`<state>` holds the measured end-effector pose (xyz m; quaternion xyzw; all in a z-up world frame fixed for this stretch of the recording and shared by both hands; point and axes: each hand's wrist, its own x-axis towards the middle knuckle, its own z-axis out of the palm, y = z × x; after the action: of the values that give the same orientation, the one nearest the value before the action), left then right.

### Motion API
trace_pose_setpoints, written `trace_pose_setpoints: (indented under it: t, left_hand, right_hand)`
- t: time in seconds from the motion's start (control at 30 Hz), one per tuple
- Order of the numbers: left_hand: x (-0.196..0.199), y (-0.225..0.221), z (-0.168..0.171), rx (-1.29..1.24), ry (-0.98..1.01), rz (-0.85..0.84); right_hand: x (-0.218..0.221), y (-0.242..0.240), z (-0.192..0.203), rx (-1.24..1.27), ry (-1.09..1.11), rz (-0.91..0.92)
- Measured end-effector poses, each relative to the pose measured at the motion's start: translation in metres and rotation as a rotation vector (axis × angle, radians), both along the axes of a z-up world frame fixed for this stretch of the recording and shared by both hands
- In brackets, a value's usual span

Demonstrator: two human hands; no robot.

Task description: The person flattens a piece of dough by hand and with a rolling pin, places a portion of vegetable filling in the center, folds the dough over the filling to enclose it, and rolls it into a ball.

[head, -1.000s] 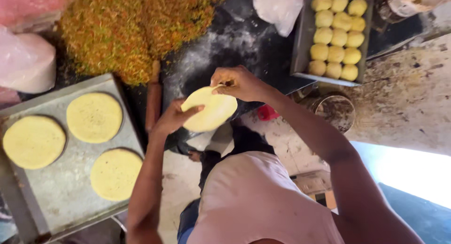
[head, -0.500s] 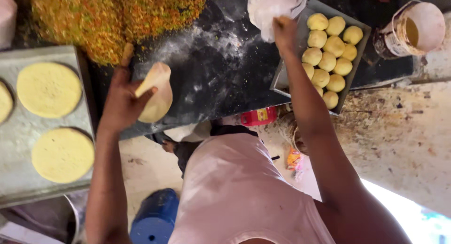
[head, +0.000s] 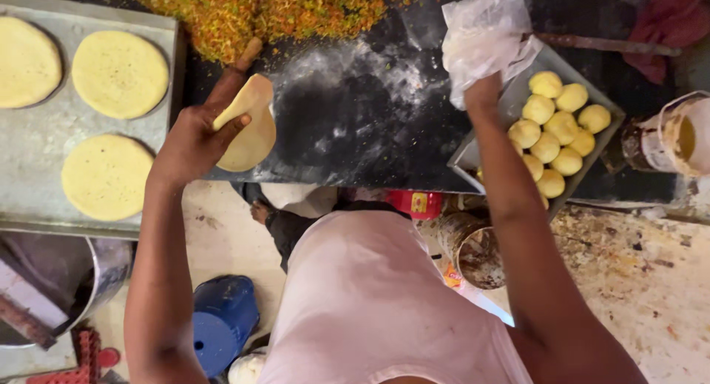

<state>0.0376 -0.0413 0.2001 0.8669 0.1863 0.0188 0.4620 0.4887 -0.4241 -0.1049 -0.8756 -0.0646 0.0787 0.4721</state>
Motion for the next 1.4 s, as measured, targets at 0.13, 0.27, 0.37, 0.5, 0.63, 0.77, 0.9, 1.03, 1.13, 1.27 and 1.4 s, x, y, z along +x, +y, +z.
trace_pose_setpoints:
  t: [0.13, 0.27, 0.37, 0.5, 0.63, 0.77, 0.9, 1.03, 1.13, 1.27, 1.4]
  left_hand:
    - [-0.001, 0.02, -0.009, 0.006, -0.225, -0.13]
    - [0.003, 0.038, -0.008, 0.003, -0.044, -0.065]
    - [0.006, 0.053, -0.002, -0.014, -0.061, -0.108]
    - [0.001, 0.072, 0.005, -0.04, -0.15, -0.175]
    - [-0.007, 0.093, 0.0, -0.018, -0.196, -0.231]
    - [-0.013, 0.115, 0.0, 0.109, -0.063, -0.198]
    - [-0.024, 0.132, 0.01, 0.189, -0.06, -0.234]
    - [-0.027, 0.144, 0.016, 0.131, -0.092, -0.281]
    - [-0.014, 0.148, 0.016, 0.184, 0.009, -0.318]
    - [0.015, 0.139, 0.012, 0.138, -0.136, -0.505]
    - [0.048, 0.106, -0.008, 0.026, -0.182, -0.682]
  right_hand:
    - [-0.009, -0.016, 0.009, 0.03, -0.001, -0.025]
    - [-0.029, -0.02, 0.009, 0.016, -0.003, -0.075]
    - [-0.047, -0.017, 0.009, 0.005, -0.017, -0.117]
    - [-0.074, -0.008, 0.015, 0.003, -0.026, -0.184]
    - [-0.083, 0.003, 0.016, -0.011, -0.054, -0.235]
    - [-0.098, -0.01, 0.02, -0.014, -0.094, -0.316]
    - [-0.133, -0.053, 0.056, 0.114, -0.261, -0.539]
    - [-0.22, -0.024, 0.081, 0.166, -0.451, -0.74]
    - [-0.299, 0.079, 0.059, 0.052, -0.176, -0.505]
    - [-0.344, 0.165, 0.062, 0.474, 0.042, -0.279]
    - [-0.323, 0.186, 0.114, 0.751, 0.36, 0.268]
